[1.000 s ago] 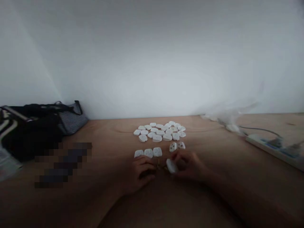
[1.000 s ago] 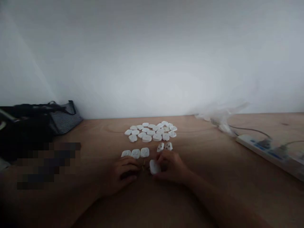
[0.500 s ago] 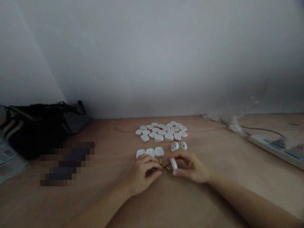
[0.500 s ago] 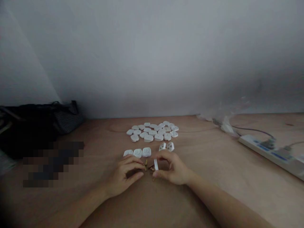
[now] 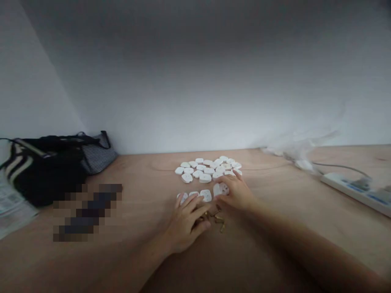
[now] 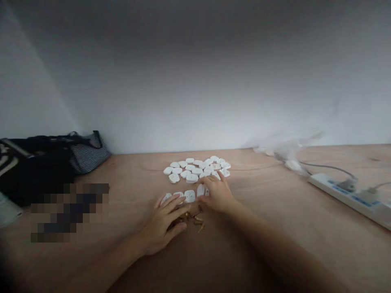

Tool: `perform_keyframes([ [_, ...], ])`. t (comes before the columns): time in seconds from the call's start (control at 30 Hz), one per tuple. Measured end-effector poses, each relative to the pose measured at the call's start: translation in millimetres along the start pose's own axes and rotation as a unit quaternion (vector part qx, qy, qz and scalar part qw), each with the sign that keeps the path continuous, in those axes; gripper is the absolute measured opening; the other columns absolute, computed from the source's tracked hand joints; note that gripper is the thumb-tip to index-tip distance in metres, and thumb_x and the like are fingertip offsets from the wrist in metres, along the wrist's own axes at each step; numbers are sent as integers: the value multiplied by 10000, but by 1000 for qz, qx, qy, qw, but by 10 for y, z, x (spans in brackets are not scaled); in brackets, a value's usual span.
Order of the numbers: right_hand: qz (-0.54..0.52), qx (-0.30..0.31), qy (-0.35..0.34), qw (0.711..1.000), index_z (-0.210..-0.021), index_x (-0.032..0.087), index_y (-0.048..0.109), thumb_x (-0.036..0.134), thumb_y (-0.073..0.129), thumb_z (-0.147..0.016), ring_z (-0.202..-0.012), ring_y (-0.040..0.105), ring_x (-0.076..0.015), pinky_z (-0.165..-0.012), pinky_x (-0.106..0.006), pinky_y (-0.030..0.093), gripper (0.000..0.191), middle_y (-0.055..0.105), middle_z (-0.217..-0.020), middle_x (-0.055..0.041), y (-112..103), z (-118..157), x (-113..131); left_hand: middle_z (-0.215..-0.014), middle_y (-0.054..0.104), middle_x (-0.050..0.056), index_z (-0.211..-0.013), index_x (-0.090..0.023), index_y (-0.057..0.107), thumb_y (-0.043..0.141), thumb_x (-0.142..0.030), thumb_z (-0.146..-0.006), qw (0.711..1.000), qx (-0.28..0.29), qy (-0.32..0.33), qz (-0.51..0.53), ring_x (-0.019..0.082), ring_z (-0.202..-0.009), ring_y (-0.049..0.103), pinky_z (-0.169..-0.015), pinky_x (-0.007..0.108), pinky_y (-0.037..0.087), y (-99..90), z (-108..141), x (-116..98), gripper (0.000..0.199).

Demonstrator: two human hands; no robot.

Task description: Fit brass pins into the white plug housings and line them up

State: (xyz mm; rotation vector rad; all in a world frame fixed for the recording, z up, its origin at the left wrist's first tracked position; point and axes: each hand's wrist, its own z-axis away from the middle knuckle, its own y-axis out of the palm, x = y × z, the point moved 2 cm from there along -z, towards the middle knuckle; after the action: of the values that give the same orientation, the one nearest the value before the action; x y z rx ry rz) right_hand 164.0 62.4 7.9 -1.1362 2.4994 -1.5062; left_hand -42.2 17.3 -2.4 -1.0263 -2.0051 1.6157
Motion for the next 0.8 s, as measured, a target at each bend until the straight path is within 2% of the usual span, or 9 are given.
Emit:
perform_keyframes([
  [0.07, 25, 16, 13, 999, -1001, 222, 559, 295, 708, -669, -1040, 565, -258, -1055, -569, 83, 371, 660, -1015, -46, 72, -7, 8, -1407, 385, 127, -1295, -260, 460, 397, -458, -908, 999, 10, -36, -14, 335, -1313, 277, -1024, 631, 111, 28, 13, 42, 439],
  [0.2, 44, 32, 11, 998, -1048, 235, 549, 373, 706, -677, -1069, 554, -260, -1050, -592, -17, 426, 650, -1061, -56, 96, 4, 0, -1452, 303, 134, -1359, -251, 369, 322, -499, -920, 995, 43, -87, -13, 340, -1347, 196, -1018, 645, 99, 44, 26, 102, 506],
  [0.33, 59, 38, 36, 997, -1106, 225, 545, 412, 665, -715, -1149, 494, -281, -1039, -605, 8, 449, 603, -1160, -99, -20, 10, -98, -1455, 299, 125, -1358, -257, 370, 297, -508, -925, 994, 63, -91, 1, 324, -1348, 206, -1024, 633, 114, 20, 19, 108, 506],
  [0.47, 71, 82, 53, 993, -1098, 222, 581, 405, 662, -708, -1183, 453, -325, -1004, -650, -13, 438, 623, -1122, -114, -100, 51, -215, -1473, 255, 115, -1362, -254, 366, 267, -525, -925, 991, 87, -103, -10, 308, -1359, 180, -1042, 606, 121, 11, 15, 86, 524],
  [0.53, 63, 85, 53, 993, -1076, 228, 601, 393, 681, -683, -1151, 484, -327, -1008, -641, -30, 434, 640, -1093, -106, -100, 74, -244, -1478, 247, 98, -1362, -265, 364, 251, -540, -922, 990, 90, -110, -20, 294, -1364, 170, -1055, 588, 115, 9, 14, 77, 531],
  [0.63, 39, 58, 61, 996, -1040, 226, 616, 334, 687, -662, -1092, 534, -307, -1032, -606, -37, 400, 657, -1060, -88, -72, 76, -265, -1479, 252, 78, -1363, -280, 360, 233, -557, -917, 989, 87, -115, -29, 285, -1365, 169, -1067, 575, 107, -1, 11, 73, 540],
  [0.7, 24, 32, 71, 997, -1060, 206, 595, 295, 683, -648, -1084, 540, -303, -1044, -594, -5, 431, 649, -1073, -94, -64, 56, -281, -1480, 247, 76, -1364, -279, 359, 225, -559, -918, 989, 89, -114, -29, 288, -1364, 172, -1066, 576, 112, -7, 9, 74, 543],
  [0.73, 19, 19, 76, 997, -1083, 191, 574, 284, 677, -645, -1088, 537, -300, -1051, -582, 54, 460, 638, -1092, -104, -70, 47, -288, -1481, 244, 78, -1364, -277, 358, 223, -559, -918, 989, 91, -113, -27, 289, -1363, 175, -1065, 577, 116, -7, 8, 75, 544],
  [0.8, 0, -6, 85, 996, -1111, 166, 534, 263, 660, -649, -1070, 546, -278, -1020, -513, 255, 489, 617, -1111, -120, -108, 49, -292, -1480, 246, 84, -1365, -276, 356, 226, -556, -919, 989, 90, -112, -26, 289, -1363, 179, -1062, 580, 123, -5, 9, 78, 542],
])
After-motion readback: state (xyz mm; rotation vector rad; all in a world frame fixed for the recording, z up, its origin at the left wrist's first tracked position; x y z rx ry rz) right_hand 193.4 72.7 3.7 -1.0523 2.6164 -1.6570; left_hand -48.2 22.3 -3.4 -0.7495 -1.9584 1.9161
